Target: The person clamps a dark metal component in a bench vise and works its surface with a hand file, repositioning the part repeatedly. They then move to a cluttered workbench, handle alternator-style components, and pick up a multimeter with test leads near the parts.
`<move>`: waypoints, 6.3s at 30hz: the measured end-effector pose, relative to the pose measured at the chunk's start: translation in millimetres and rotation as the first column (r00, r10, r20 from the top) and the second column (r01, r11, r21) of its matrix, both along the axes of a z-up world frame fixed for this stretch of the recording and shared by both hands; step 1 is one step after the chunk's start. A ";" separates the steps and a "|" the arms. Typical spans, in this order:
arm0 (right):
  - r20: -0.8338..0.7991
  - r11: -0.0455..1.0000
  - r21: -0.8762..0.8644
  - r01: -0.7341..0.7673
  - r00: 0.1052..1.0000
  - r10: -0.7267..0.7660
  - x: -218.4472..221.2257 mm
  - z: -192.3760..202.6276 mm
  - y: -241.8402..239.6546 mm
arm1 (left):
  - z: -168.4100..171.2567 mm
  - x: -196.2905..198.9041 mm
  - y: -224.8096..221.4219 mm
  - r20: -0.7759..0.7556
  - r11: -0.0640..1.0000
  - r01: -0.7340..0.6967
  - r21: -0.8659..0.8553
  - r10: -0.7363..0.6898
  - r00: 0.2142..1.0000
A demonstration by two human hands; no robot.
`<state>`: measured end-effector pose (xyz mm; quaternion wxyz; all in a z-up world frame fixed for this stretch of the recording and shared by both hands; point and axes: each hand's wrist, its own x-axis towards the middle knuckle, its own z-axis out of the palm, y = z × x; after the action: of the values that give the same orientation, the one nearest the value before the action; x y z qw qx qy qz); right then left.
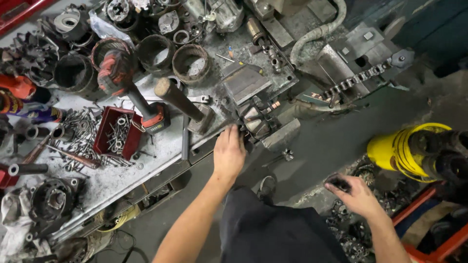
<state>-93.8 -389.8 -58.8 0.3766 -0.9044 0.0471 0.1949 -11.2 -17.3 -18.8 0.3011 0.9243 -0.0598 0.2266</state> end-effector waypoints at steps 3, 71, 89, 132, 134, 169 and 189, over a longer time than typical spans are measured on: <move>0.006 0.999 -0.027 0.027 1.000 -0.027 -9.5 -5.7 2.6 | 2.8 4.0 -2.8 0.034 0.996 -0.040 0.082 0.037 0.999; 0.388 0.520 -0.797 -0.306 0.400 0.830 151.6 165.2 269.3 | -47.6 50.6 46.4 -0.517 0.400 -0.333 -0.854 -0.576 0.634; 0.561 0.775 -0.516 -0.367 0.538 0.628 168.6 175.3 287.6 | 17.4 27.3 45.5 -0.505 0.610 -0.354 -0.709 -0.087 0.859; 0.053 0.988 0.082 0.128 0.990 -0.133 5.5 36.8 -18.6 | -1.2 17.9 18.4 -0.164 0.862 0.090 0.499 -0.008 0.986; 0.087 0.996 0.032 0.087 0.992 -0.090 7.0 35.1 -17.5 | -4.1 21.1 26.2 -0.344 0.960 0.197 0.202 -0.119 0.931; -0.114 0.989 -0.038 0.143 0.983 -0.147 -18.1 -20.4 -26.8 | 30.6 51.6 53.7 -0.683 0.882 0.471 0.022 -0.331 0.651; -0.151 0.980 -0.056 0.193 0.968 -0.199 -74.2 -67.6 15.4 | -10.6 58.0 60.4 -0.601 0.789 0.613 -0.041 -0.509 0.615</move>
<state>-168.0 -374.4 -126.5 0.3709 -0.8847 0.1696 0.2259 46.8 43.0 -29.4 0.2805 0.9032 -0.2704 -0.1800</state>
